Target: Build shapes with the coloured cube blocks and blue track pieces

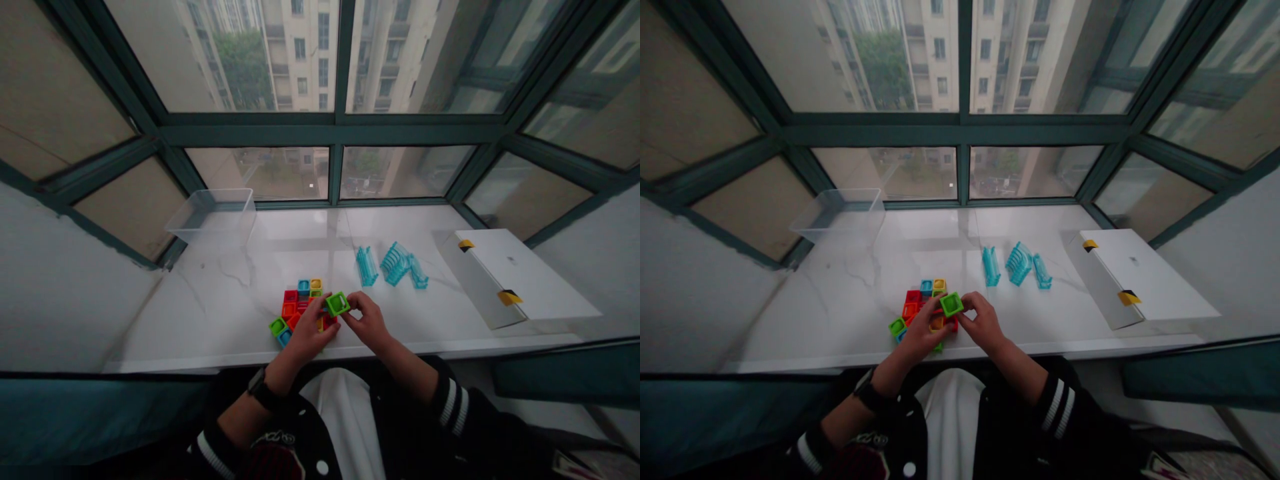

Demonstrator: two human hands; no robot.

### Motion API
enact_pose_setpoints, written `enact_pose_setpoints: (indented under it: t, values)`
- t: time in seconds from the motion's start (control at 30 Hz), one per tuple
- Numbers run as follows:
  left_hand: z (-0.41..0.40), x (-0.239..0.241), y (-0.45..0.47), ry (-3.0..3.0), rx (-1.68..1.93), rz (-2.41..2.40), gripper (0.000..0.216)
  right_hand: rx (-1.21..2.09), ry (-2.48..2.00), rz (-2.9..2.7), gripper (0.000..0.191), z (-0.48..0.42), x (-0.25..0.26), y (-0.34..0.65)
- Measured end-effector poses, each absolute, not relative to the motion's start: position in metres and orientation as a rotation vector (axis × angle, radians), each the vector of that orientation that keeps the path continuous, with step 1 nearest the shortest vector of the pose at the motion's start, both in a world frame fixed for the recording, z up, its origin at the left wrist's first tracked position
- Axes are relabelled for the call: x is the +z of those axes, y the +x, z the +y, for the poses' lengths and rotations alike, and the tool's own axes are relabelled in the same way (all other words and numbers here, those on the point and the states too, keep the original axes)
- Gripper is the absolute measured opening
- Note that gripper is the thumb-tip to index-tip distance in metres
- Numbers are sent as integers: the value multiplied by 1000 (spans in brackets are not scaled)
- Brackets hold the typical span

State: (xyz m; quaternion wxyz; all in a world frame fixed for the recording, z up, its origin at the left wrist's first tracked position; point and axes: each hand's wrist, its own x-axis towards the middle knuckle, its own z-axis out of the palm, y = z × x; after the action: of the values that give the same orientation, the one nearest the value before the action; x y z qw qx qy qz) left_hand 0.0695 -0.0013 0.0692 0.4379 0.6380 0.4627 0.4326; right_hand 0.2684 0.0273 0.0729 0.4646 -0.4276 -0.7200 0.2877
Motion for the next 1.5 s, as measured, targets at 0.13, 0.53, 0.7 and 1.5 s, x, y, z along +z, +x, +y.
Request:
enact_pose_setpoints:
  t: [0.13, 0.53, 0.7, 1.5]
  values:
    - [-1, 72, 66, 1726, 1001, 1252, 59, 786, -999, -1853, 53, 27, 72, 272]
    - [7, 53, 43, 2062, 836, 1494, 65, 870, -1202, -1824, 40, 45, 22, 341]
    - [10, 24, 25, 2081, 738, 1698, 64, 713, -1554, -1709, 39, 63, -12, 388]
    - [4, 24, 29, 2118, 754, 1732, 42, 636, -1689, -1959, 47, 92, -33, 383]
